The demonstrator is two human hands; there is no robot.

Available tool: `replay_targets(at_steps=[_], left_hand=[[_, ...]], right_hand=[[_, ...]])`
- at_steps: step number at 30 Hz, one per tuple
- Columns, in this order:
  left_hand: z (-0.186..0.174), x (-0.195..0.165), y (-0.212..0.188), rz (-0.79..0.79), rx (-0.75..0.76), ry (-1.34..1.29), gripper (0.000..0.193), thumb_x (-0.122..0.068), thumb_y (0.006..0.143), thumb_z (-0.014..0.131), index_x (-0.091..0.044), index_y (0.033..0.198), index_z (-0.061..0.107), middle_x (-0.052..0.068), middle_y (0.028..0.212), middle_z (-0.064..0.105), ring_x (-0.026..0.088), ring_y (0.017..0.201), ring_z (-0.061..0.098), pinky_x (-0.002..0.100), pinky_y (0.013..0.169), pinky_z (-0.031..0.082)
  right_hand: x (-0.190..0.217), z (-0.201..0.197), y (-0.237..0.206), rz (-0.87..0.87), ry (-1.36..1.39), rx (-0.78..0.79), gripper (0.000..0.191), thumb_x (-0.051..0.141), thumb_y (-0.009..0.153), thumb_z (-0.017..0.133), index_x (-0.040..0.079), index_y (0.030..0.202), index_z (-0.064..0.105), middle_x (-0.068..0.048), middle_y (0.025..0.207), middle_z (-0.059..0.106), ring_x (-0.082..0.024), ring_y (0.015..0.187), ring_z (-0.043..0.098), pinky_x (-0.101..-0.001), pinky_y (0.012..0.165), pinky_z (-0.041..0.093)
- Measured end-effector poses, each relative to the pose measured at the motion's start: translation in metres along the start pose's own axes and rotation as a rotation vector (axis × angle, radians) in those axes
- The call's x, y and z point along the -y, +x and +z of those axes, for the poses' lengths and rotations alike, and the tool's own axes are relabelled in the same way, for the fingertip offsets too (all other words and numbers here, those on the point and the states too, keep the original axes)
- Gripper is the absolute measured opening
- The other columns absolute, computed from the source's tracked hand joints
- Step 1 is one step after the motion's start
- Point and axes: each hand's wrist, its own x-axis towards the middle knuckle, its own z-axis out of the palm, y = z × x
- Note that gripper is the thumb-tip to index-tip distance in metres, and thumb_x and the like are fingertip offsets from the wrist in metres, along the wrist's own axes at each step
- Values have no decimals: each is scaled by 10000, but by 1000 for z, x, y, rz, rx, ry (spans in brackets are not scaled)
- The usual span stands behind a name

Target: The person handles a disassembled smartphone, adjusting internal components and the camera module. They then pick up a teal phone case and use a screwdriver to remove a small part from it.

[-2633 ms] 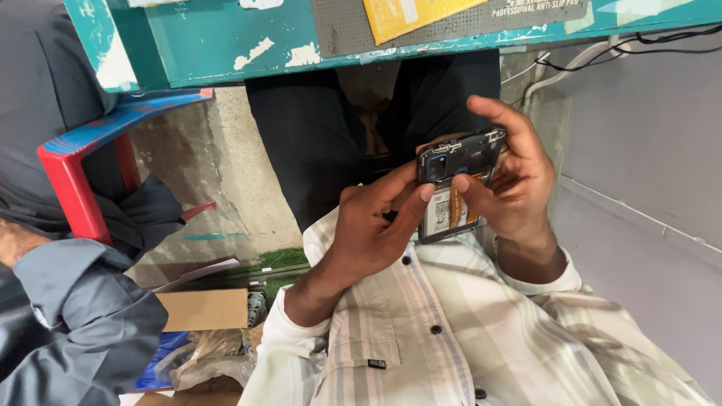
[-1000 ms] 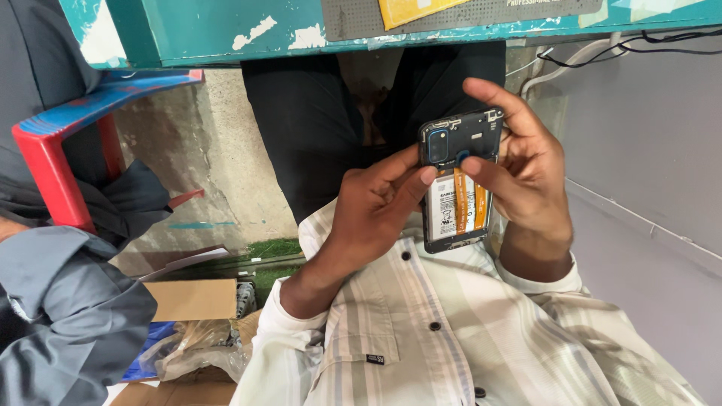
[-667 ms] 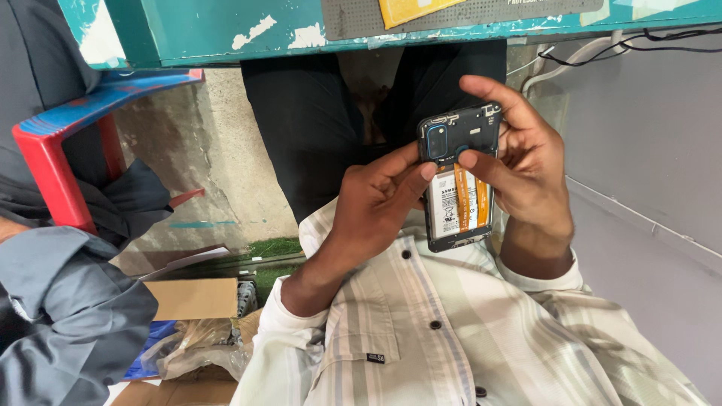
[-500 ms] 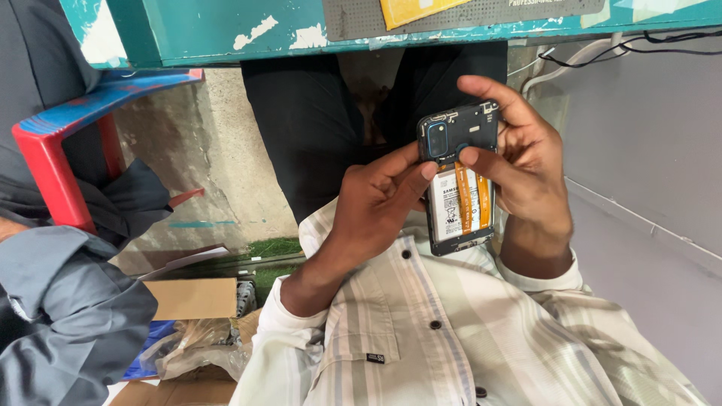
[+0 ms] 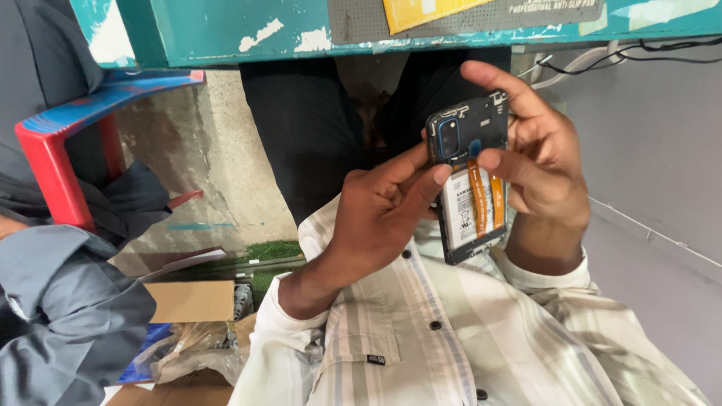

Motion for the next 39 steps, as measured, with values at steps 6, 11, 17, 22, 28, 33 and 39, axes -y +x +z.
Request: replay_targets(at_steps=[6,11,17,22,28,33,39], left_hand=[[-9,-20,-8,105,72,9,396,-165,1108,596,3,1465,559,72,1097,789,55,903,752,213,758,667],[-18,-38,-19,113,113,108,392,-129,1111,631,24,1470,594,43,874,761,-17,761,620,167,677,518],[-18,-55,-19,177,164,177,416,-129,1108,626,28,1487,558,25,849,748,-40,717,576,160,621,465],[-12,-64,-21,208,149,257,436,-112,1086,641,49,1483,554,63,783,726,-10,678,598,173,569,460],[-10,-65,-23,295,148,245,422,-88,1099,654,67,1476,545,107,887,771,22,697,692,194,550,506],[-6,-66,-24,327,131,287,401,-71,1079,673,78,1436,570,82,768,709,35,582,654,214,489,469],[-3,-65,-26,419,99,322,388,-36,1067,682,109,1409,571,100,735,664,83,549,660,251,476,456]], right_hand=[[17,31,-5,-80,-159,-67,738,-166,961,552,-161,1636,253,-301,1242,676,-281,1159,720,-328,1055,574],[24,63,-13,-195,-307,-232,748,-199,893,576,-200,1594,314,-258,1180,700,-200,1061,729,-227,949,565],[36,77,-15,-200,-441,-284,759,-177,847,605,-212,1540,297,-289,1196,682,-264,1112,718,-303,1005,575],[38,81,-18,-254,-296,-198,691,-127,935,618,-198,1538,288,-337,1162,691,-380,1138,732,-443,1030,617],[39,70,-17,-287,-397,-184,680,-107,906,612,-190,1511,311,-368,1113,684,-425,1099,733,-435,921,643],[40,61,-22,-286,-407,-101,638,-104,966,600,-162,1535,318,-376,1106,688,-417,1097,729,-431,957,641],[38,65,-27,-289,-374,-144,492,-112,975,607,-121,1414,386,-386,1079,689,-416,1075,740,-433,947,650]])
